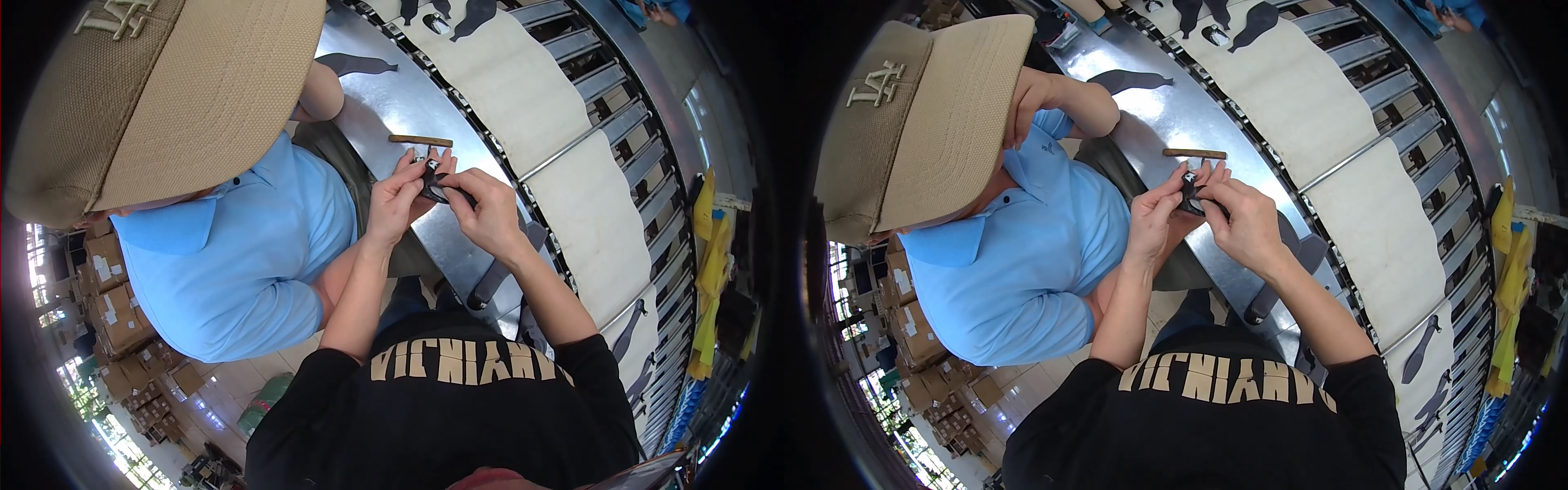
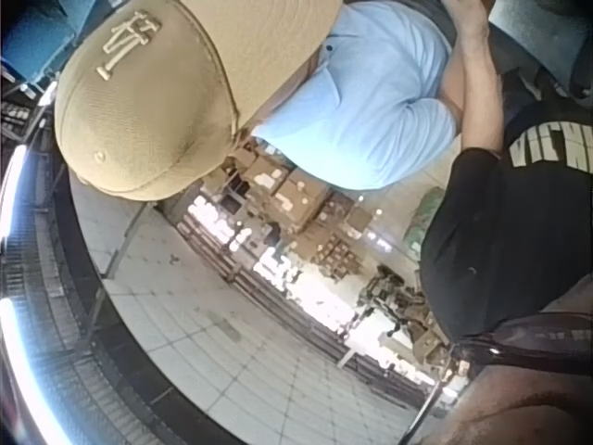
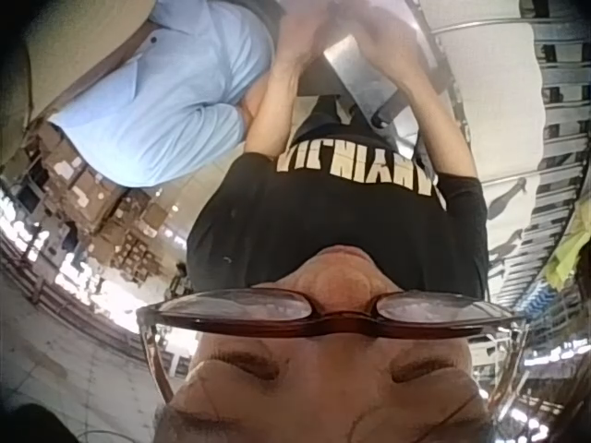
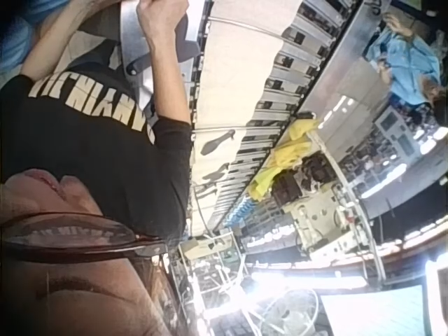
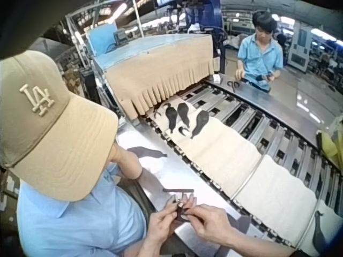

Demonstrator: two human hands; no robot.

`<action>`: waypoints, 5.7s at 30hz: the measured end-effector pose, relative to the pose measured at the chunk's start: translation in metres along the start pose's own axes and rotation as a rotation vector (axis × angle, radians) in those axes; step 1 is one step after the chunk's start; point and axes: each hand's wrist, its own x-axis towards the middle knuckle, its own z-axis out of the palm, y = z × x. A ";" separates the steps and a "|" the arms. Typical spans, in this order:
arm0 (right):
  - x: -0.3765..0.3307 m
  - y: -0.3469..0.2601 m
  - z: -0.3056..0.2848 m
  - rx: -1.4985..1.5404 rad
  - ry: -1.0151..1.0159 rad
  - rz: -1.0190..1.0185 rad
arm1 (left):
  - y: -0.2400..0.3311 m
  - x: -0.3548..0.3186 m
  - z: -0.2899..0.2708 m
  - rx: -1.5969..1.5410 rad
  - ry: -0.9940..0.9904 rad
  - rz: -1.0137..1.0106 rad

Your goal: The recorder is assembling and inspecting shoe sole and upper components at a manufacturing conveyor belt, receiving guidance from another worker.

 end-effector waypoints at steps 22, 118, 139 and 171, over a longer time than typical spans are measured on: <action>0.014 -0.001 -0.004 -0.238 -0.024 -0.316 | 0.021 0.003 0.018 0.090 0.038 0.059; 0.028 0.016 -0.022 0.621 -0.429 0.496 | 0.037 0.001 0.021 0.459 -0.267 0.182; 0.008 0.043 -0.013 1.011 -0.065 0.722 | 0.004 0.000 0.031 0.347 0.022 -0.029; 0.032 0.048 0.048 0.827 -0.075 0.525 | 0.004 0.042 -0.032 -0.347 -0.207 -0.016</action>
